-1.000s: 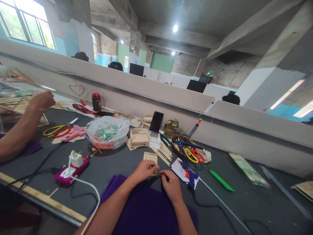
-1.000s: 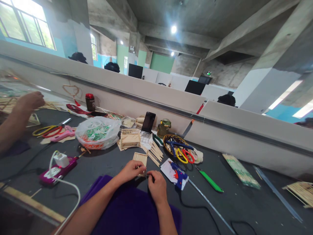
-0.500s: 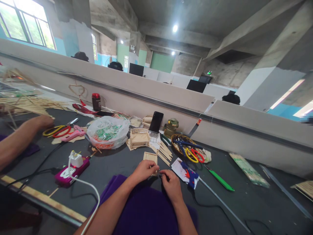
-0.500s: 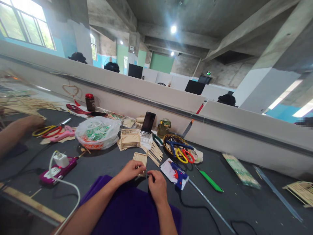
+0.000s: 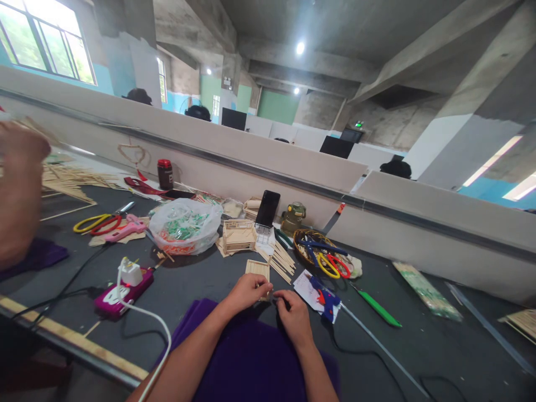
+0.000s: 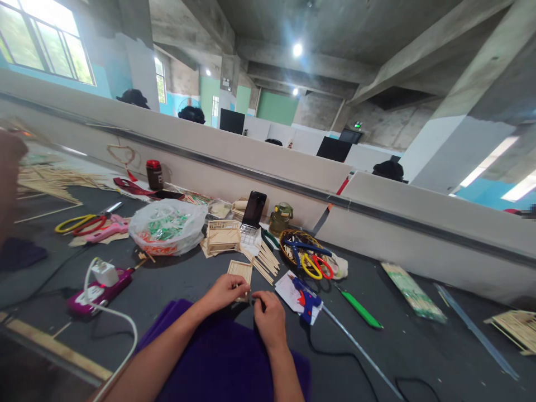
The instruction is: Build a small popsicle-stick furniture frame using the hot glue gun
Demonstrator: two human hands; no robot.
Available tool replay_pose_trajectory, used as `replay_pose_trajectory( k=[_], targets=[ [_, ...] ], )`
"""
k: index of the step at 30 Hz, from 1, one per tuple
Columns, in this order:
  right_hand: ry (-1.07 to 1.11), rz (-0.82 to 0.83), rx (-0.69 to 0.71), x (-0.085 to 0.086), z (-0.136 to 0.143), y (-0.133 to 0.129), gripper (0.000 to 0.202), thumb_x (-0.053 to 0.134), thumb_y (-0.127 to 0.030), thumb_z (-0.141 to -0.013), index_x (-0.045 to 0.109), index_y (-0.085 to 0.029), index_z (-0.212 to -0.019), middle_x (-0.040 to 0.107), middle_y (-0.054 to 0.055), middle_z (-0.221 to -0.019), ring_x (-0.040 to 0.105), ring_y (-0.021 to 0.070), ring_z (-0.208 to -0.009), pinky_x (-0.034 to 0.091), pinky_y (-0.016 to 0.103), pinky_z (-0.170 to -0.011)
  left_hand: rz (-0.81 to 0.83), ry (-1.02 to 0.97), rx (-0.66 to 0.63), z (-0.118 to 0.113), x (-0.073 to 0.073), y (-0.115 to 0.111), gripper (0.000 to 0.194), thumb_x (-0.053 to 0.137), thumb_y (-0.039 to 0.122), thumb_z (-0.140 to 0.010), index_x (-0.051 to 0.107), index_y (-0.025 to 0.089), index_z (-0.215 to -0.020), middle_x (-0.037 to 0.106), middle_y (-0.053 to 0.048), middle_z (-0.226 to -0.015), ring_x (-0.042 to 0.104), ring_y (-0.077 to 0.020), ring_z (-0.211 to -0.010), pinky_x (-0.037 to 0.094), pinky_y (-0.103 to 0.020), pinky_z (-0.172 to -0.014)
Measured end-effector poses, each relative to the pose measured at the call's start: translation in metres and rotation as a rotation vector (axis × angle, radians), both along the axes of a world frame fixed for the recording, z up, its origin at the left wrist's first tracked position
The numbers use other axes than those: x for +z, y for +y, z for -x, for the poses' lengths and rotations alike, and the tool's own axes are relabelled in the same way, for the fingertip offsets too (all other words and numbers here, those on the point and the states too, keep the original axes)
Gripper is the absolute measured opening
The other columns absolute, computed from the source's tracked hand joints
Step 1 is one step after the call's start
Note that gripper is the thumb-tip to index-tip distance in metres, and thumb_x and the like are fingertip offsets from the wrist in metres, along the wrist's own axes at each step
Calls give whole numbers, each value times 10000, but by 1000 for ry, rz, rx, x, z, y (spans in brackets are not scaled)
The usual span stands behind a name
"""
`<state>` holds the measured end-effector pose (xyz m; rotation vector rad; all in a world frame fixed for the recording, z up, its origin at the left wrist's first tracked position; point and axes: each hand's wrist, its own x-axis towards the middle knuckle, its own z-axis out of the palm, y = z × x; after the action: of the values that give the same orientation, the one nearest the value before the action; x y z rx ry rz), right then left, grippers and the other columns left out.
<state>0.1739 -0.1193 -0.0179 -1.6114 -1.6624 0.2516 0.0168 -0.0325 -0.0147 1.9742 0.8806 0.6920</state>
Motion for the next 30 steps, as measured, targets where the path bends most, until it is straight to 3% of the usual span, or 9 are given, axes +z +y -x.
replay_pose_trajectory(
  k=[30],
  targets=[
    [33,60,1,2,1,-1,259,422,-175,-822,677,-208,-850,671,36,-829,616,184,-818,456,286,-778,-27,19,17,0,-1,0,420,452,456,-847,673,136,-686,611,7,-586,473,-104,-547,307,-193,-515]
  ],
)
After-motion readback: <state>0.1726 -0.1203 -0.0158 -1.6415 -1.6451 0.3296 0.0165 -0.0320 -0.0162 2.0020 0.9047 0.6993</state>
